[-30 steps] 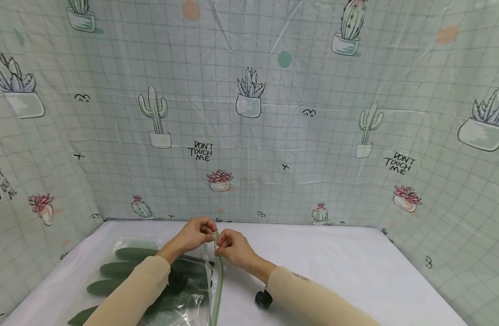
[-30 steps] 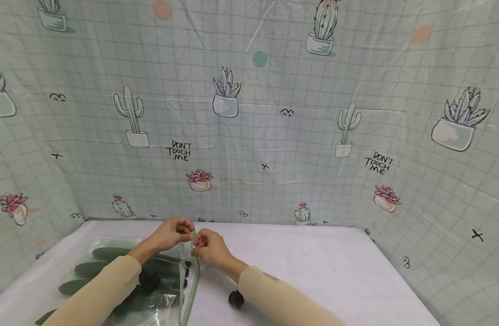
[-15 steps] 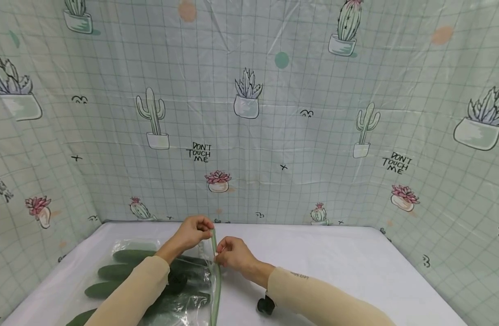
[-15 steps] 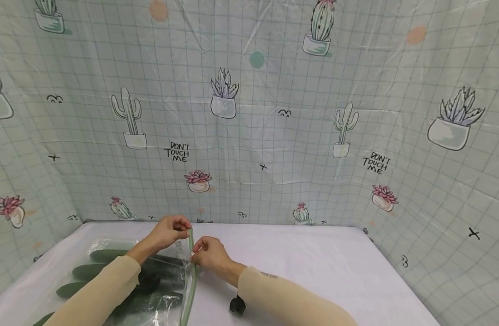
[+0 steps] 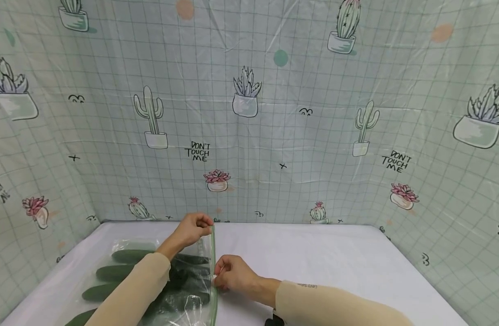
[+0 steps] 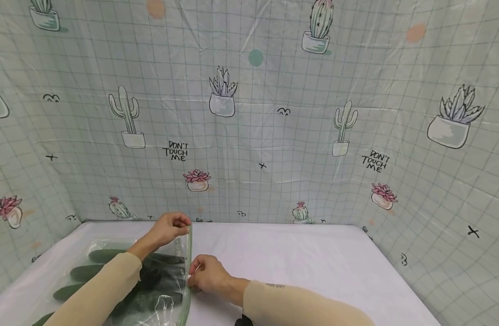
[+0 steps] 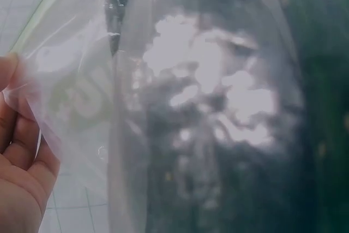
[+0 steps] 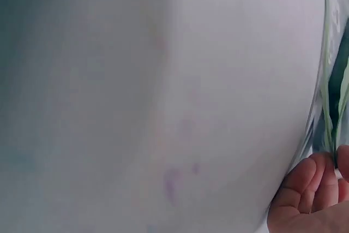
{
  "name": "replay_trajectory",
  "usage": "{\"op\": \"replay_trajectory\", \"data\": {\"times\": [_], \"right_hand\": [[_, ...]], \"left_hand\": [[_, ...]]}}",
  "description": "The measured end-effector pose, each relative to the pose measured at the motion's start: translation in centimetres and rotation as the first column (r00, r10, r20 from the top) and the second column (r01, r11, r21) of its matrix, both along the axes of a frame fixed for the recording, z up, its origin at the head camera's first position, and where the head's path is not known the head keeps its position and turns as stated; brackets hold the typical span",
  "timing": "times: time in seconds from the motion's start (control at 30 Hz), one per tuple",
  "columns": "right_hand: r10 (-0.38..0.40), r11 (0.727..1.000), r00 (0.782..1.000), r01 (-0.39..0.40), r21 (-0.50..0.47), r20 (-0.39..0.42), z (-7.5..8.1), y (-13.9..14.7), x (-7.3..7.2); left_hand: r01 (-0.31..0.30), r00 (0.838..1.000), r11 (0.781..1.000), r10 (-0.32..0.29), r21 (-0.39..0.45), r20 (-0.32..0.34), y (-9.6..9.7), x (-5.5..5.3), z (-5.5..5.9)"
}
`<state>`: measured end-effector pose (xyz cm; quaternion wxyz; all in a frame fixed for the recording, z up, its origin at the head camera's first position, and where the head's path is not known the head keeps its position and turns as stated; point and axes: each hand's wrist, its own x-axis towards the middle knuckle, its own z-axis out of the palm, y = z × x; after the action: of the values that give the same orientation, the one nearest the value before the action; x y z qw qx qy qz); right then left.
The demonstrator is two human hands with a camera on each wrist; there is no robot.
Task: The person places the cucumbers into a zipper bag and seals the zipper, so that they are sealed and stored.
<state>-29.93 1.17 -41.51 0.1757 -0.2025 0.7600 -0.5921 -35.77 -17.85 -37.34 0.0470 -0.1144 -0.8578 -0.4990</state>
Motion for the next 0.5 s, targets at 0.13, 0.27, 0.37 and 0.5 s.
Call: {"op": "replay_trajectory", "data": {"times": [0.13, 0.27, 0.37, 0.5], "right_hand": [[-0.007, 1.000, 0.998, 0.007, 0.005, 0.062, -0.2, 0.1, 1.1], [-0.010, 1.000, 0.993, 0.012, -0.015, 0.120, -0.4, 0.1, 2.3], [0.006, 0.999, 0.988, 0.000, -0.042, 0.152, -0.6, 0.2, 3.4], [0.038, 0.997, 0.980, -0.026, -0.066, 0.197, -0.6, 0.4, 4.9]], "left_hand": [[-0.011, 1.000, 1.000, 0.011, 0.018, 0.003, -0.1, -0.1, 0.0], [-0.007, 1.000, 0.999, 0.007, 0.036, 0.017, 0.0, -0.1, 0.0], [-0.009, 1.000, 0.999, 0.008, 0.041, 0.027, -0.1, 0.0, 0.1], [-0.017, 0.999, 0.999, 0.016, 0.038, 0.033, -0.1, 0.0, 0.1]]}}
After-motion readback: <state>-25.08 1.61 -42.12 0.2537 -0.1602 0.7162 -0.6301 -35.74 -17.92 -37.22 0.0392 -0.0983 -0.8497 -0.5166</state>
